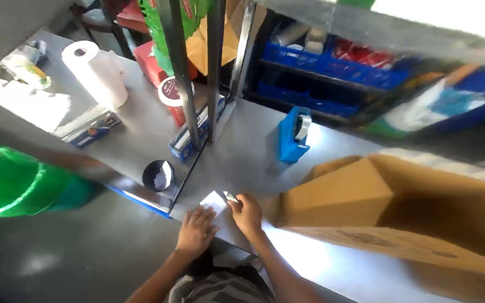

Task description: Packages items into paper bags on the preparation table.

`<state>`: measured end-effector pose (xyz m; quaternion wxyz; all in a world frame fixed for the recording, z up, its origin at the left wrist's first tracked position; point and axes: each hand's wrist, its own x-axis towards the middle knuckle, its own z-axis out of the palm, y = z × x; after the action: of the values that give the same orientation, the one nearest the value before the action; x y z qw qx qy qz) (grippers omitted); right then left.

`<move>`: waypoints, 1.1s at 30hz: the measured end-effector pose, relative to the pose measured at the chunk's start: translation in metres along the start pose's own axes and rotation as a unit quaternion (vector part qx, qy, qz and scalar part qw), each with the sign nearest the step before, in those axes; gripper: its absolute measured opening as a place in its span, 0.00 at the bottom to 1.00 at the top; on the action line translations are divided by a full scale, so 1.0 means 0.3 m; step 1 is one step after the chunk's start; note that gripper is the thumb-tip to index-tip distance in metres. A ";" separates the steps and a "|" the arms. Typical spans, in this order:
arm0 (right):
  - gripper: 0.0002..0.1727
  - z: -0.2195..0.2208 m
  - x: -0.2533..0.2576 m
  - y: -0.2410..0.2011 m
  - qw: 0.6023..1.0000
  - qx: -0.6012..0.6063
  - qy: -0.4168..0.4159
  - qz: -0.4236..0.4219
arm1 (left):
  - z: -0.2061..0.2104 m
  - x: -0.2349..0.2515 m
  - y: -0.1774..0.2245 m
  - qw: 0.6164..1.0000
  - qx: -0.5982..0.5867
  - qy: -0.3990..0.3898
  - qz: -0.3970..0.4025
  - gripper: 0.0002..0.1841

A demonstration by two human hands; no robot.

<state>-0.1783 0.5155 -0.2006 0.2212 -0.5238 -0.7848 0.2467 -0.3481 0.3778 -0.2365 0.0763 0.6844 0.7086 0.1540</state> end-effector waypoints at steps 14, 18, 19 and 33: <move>0.38 -1.288 -0.267 -0.096 0.944 -0.236 0.227 0.050 | -0.242 0.327 0.652 0.891 -0.427 0.084 0.124 0.41; 0.51 -1.190 -0.430 0.261 0.959 0.071 0.248 0.115 | -0.113 0.371 0.764 0.877 -0.467 0.078 0.076 0.41; 0.46 -1.106 -0.426 0.355 0.955 0.154 0.231 0.106 | -0.067 0.375 0.781 0.866 -0.491 0.073 0.069 0.36; 0.37 -1.216 -0.076 0.630 0.958 0.215 -0.052 -0.183 | -0.253 0.599 0.828 0.821 -0.547 -0.020 0.162 0.34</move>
<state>0.1855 0.6132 -0.0349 0.3290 -0.2974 -0.8060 0.3919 -0.1464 0.5515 -0.0665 0.4263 0.6383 0.3854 0.5121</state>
